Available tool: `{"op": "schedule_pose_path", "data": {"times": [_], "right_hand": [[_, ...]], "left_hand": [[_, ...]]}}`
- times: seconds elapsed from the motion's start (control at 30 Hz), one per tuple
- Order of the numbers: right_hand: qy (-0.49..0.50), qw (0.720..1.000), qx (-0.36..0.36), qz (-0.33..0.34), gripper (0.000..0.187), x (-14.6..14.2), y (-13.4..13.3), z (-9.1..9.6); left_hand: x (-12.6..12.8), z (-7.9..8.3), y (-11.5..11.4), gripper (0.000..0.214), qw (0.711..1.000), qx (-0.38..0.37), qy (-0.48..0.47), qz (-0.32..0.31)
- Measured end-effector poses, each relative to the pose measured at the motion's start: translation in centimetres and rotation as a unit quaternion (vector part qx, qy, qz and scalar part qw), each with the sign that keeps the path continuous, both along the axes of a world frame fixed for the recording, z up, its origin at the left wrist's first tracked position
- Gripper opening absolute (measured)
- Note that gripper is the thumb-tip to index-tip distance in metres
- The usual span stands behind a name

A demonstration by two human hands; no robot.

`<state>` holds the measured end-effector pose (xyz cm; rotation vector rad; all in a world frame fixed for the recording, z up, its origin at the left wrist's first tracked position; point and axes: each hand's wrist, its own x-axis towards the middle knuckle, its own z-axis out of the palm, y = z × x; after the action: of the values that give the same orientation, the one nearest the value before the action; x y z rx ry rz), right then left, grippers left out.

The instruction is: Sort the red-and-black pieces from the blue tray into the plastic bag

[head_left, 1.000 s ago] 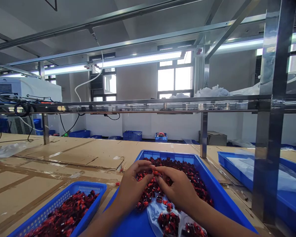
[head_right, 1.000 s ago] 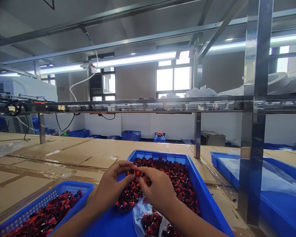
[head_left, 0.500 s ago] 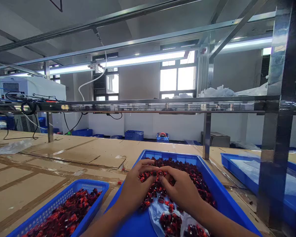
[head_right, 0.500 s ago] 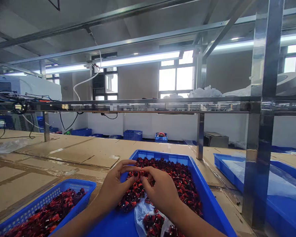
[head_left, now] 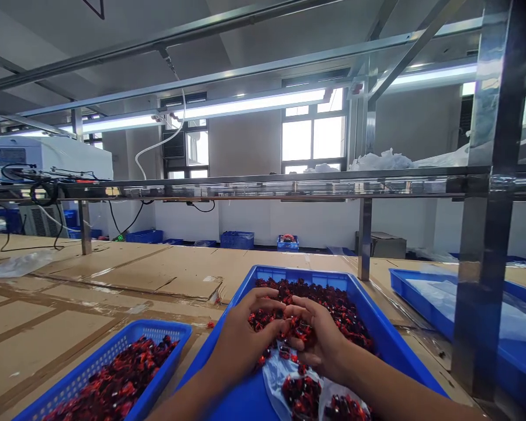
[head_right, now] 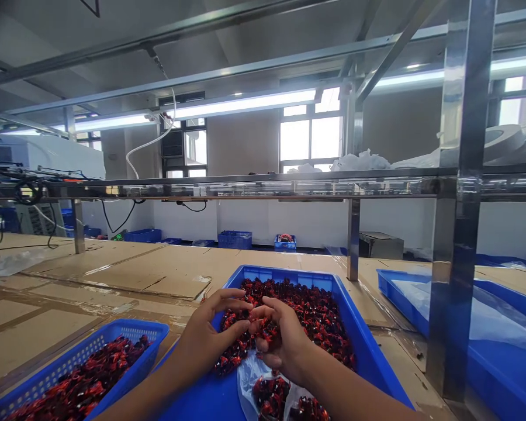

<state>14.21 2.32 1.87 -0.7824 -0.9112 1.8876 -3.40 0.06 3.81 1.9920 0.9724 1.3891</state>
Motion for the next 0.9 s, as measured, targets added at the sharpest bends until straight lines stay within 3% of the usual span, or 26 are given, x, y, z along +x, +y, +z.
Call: {"op": "schedule_pose_path", "data": {"times": [0.13, 0.23, 0.43, 0.53, 0.7, 0.77, 0.9], "right_hand": [[0.004, 0.993, -0.042, 0.111, 0.057, -0.6, -0.3, -0.6], [0.013, 0.989, -0.042, 0.144, 0.057, -0.7, -0.5, -0.4], [0.001, 0.998, 0.022, 0.056, 0.024, 0.1, -0.2, 0.8], [0.003, 0.998, 0.051, 0.025, 0.020, 0.9, 0.4, 1.3], [-0.051, 0.996, 0.077, -0.003, 0.026, 1.9, 1.5, 1.1], [-0.084, 0.993, 0.086, -0.006, 0.026, 1.9, 1.8, 0.7], [-0.144, 0.983, 0.110, 0.003, 0.027, 1.6, 2.6, -0.3]], "left_hand": [[0.3, 0.0, -0.3, 0.041, 0.999, -0.024, -0.006, -0.038], [0.4, 0.0, -0.3, 0.044, 0.998, -0.026, -0.010, -0.049], [0.0, -0.1, 0.7, 0.031, 0.999, 0.005, -0.014, 0.043], [0.1, -1.7, 1.2, 0.033, 0.994, -0.066, 0.065, 0.061], [2.8, -6.1, -0.8, 0.039, 0.930, -0.193, 0.305, -0.074], [4.3, -7.2, -2.3, 0.039, 0.904, -0.238, 0.340, -0.105], [5.3, -8.6, -4.4, 0.031, 0.898, -0.255, 0.346, -0.096]]}}
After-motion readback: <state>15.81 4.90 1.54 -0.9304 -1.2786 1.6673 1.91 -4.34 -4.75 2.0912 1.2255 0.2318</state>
